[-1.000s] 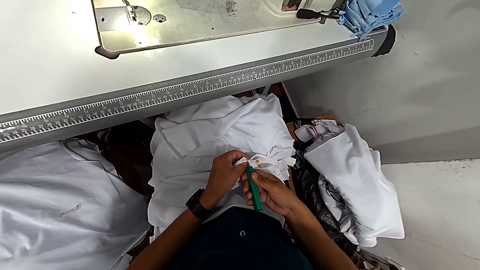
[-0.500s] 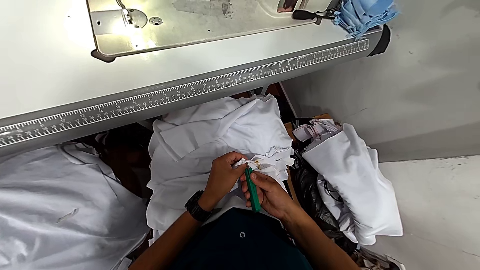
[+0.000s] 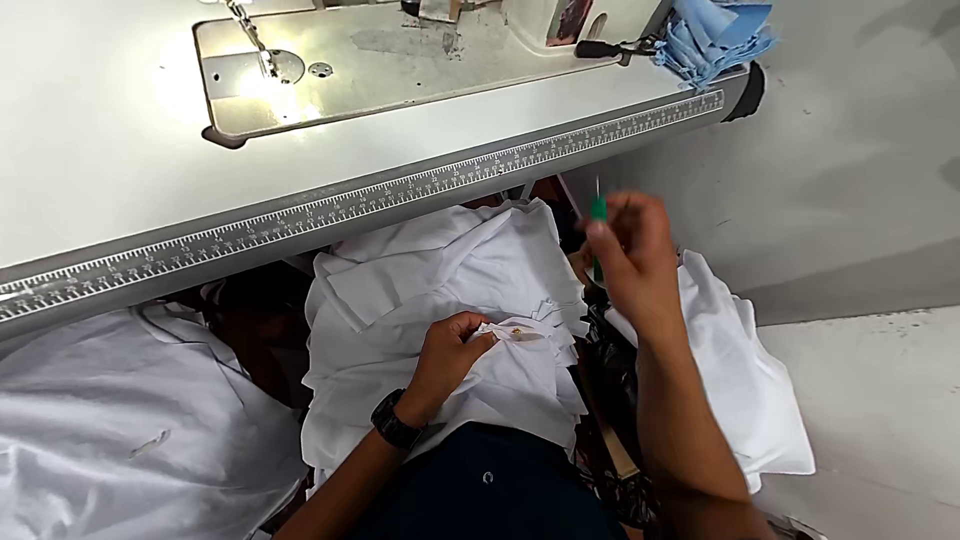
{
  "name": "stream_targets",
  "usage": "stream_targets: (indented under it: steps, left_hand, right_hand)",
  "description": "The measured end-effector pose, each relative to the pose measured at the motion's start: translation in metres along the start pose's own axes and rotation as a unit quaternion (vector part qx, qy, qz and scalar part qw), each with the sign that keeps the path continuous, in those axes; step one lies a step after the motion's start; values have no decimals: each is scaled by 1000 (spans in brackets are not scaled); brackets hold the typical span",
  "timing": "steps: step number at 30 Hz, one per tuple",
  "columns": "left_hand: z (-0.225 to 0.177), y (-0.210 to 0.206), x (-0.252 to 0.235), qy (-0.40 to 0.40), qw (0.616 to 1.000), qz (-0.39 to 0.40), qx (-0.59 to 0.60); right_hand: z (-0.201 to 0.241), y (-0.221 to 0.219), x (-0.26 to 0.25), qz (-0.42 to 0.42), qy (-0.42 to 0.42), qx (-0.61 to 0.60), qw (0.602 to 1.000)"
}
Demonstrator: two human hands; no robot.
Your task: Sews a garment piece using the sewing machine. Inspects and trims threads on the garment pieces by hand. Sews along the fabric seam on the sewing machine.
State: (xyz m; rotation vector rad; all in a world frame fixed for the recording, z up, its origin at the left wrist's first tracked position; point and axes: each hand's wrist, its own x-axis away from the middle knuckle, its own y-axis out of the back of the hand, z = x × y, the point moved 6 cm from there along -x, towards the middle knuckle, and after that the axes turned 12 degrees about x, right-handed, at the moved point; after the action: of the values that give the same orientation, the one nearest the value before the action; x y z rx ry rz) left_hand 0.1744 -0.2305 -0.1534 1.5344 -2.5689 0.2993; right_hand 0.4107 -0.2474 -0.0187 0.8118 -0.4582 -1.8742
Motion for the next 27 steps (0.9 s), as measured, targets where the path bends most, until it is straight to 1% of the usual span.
stream_targets:
  steps: [1, 2, 3, 4, 6, 7, 8, 9, 10, 11, 12, 14, 15, 16, 17, 19, 22, 24, 27]
  left_hand:
    - [0, 0, -2, 2, 1000, -3, -2]
    - [-1, 0, 0, 1, 1000, -4, -11]
    - [-4, 0, 2, -3, 1000, -3, -25]
    - [-5, 1, 4, -5, 999, -4, -34]
    - [-5, 4, 1, -6, 999, -4, -37]
    - [-5, 5, -1, -6, 999, -3, -33]
    - [-4, 5, -3, -6, 1000, -1, -26]
    - [-4, 5, -3, -5, 1000, 1, -22]
    - [-4, 5, -2, -5, 1000, 3, -23]
    - [-4, 5, 0, -5, 1000, 6, -23]
    - [-5, 5, 1, -6, 1000, 9, -25]
    - [-6, 7, 4, -5, 1000, 13, -26]
    - [-6, 7, 5, -5, 1000, 13, -23]
    - [-5, 7, 5, -5, 1000, 13, -23]
    - [-4, 7, 5, -7, 1000, 14, -26]
    - [-4, 6, 6, -9, 999, 16, -37]
    - [-6, 4, 5, -14, 998, 26, -50]
    - [-7, 3, 7, -15, 998, 28, -55]
    - [-11, 6, 8, -25, 997, 27, -68]
  right_hand:
    - [3, 6, -26, -56, 34, 106, 992]
    - [6, 6, -50, -92, 63, 196, 974]
    - [7, 0, -73, -101, 93, 275, 952]
    - [7, -9, -93, -94, 124, 329, 931]
    - [5, -29, -119, -75, 163, 388, 904]
    - [7, -34, -125, -69, 168, 400, 898]
    - [11, -36, -123, -67, 169, 389, 903]
    - [17, -35, -112, -71, 172, 347, 919]
    - [22, -33, -94, -75, 176, 280, 941]
    - [25, -33, -71, -54, 176, 202, 962]
    - [27, -37, -46, -6, 177, 125, 976]
    - [20, -53, 7, 129, 171, 22, 977]
    - [12, -64, 33, 180, 159, 6, 971]
    - [2, -73, 55, 207, 144, 9, 968]
    - [-10, -82, 72, 211, 130, 13, 969]
    - [-29, -92, 93, 181, 103, 17, 978]
    - [-35, -90, 99, 119, 67, 25, 990]
    - [-34, -89, 99, 114, 64, 31, 991]
    - [-32, -91, 98, 130, 74, 26, 988]
